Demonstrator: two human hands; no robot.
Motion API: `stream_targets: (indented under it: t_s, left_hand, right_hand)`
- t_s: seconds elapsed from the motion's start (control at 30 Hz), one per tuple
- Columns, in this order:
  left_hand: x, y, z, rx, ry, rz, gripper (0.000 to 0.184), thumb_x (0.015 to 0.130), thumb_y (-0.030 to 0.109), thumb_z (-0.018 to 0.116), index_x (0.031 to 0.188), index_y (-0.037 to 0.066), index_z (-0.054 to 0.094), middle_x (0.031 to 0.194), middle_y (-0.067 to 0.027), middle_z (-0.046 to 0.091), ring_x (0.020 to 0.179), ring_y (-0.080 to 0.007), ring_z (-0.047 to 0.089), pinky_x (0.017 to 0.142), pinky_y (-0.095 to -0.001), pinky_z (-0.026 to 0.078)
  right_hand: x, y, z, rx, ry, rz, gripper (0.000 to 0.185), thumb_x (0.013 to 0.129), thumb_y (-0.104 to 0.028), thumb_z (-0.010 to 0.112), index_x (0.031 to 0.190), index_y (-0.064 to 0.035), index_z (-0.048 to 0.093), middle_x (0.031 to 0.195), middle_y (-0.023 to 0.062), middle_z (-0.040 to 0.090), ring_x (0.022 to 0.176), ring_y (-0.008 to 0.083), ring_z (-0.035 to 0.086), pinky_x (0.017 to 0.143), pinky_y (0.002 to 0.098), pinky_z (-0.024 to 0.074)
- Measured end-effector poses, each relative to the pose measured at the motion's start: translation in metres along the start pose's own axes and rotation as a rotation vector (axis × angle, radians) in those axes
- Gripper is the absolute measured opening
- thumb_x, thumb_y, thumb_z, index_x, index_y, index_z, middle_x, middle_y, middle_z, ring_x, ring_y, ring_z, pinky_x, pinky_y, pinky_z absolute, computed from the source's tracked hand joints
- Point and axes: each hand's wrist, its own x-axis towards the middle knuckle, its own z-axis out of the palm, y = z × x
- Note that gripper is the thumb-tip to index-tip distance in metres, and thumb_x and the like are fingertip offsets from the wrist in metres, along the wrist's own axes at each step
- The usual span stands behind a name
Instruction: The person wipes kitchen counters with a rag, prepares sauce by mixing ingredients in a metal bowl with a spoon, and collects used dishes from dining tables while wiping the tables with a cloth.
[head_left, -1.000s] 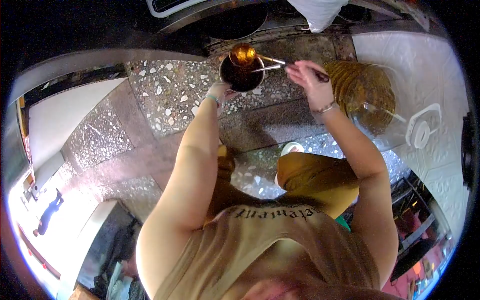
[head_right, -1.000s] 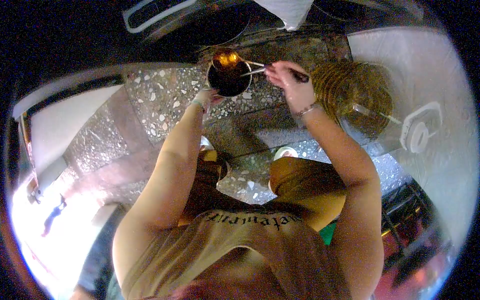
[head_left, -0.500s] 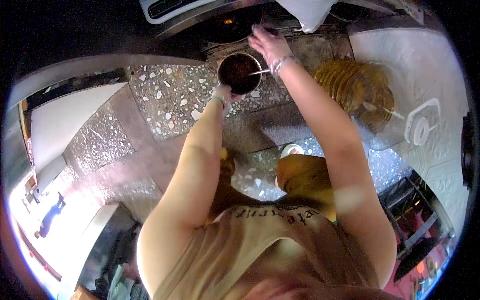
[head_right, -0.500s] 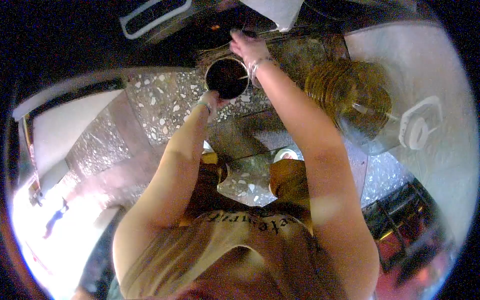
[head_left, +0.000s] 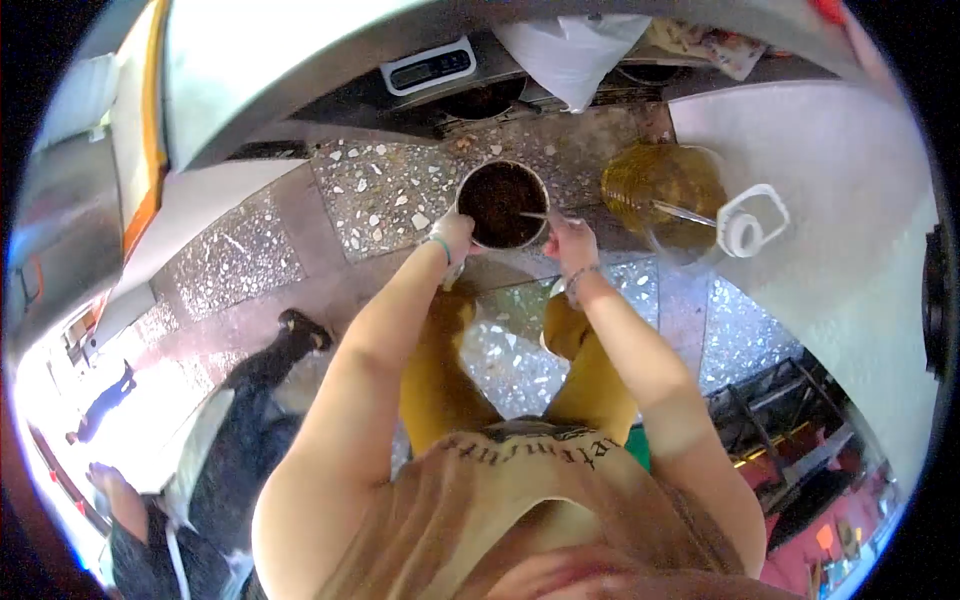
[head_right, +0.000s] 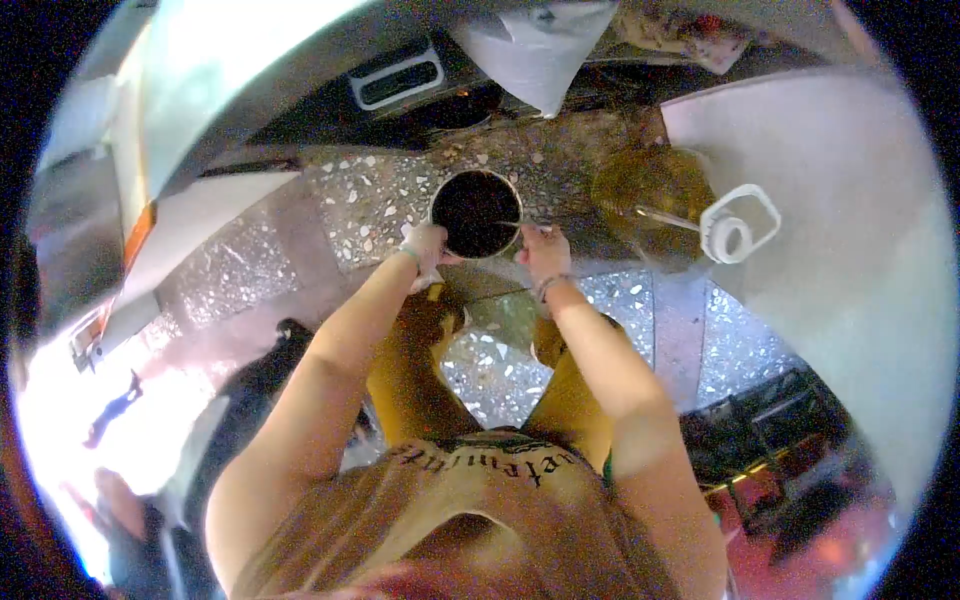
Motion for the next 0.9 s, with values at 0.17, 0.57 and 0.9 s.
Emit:
stream_targets:
  t_s: [0.17, 0.57, 0.9]
  left_hand:
    - [-0.225, 0.226, 0.011, -0.722, 0.231, -0.314, 0.048, 0.082, 0.006, 0.046, 0.13, 0.012, 0.044, 0.112, -0.0151, 0.059, 0.086, -0.0291, 0.065, 0.061, -0.0413, 0.057]
    - [-0.586, 0.36, -0.036, -1.05, 0.458, -0.112, 0.065, 0.081, -0.007, 0.031, 0.141, 0.017, 0.028, 0.126, -0.0137, 0.051, 0.097, -0.0251, 0.063, 0.063, -0.0311, 0.06]
    - [-0.747, 0.267, -0.144, -1.226, 0.85, -0.048, 0.061, 0.082, -0.006, 0.035, 0.14, 0.015, 0.032, 0.125, -0.0145, 0.051, 0.094, -0.0207, 0.063, 0.064, -0.0298, 0.061]
  right_hand:
    - [-0.134, -0.076, -0.006, -0.022, 0.041, -0.338, 0.026, 0.088, -0.017, 0.063, 0.108, -0.0019, 0.062, 0.101, 0.0099, 0.067, 0.087, 0.0147, 0.062, 0.079, 0.0267, 0.0491]
    - [-0.446, -0.305, 0.037, -0.717, -0.592, -1.45, 0.008, 0.079, -0.007, 0.064, 0.087, -0.0085, 0.063, 0.079, 0.0079, 0.066, 0.071, 0.0248, 0.064, 0.061, 0.0349, 0.0514]
    - [-0.55, -0.337, 0.244, -0.789, -1.051, -1.838, 0.017, 0.073, -0.003, 0.065, 0.089, -0.0067, 0.062, 0.081, 0.0091, 0.065, 0.072, 0.0276, 0.062, 0.065, 0.037, 0.0511]
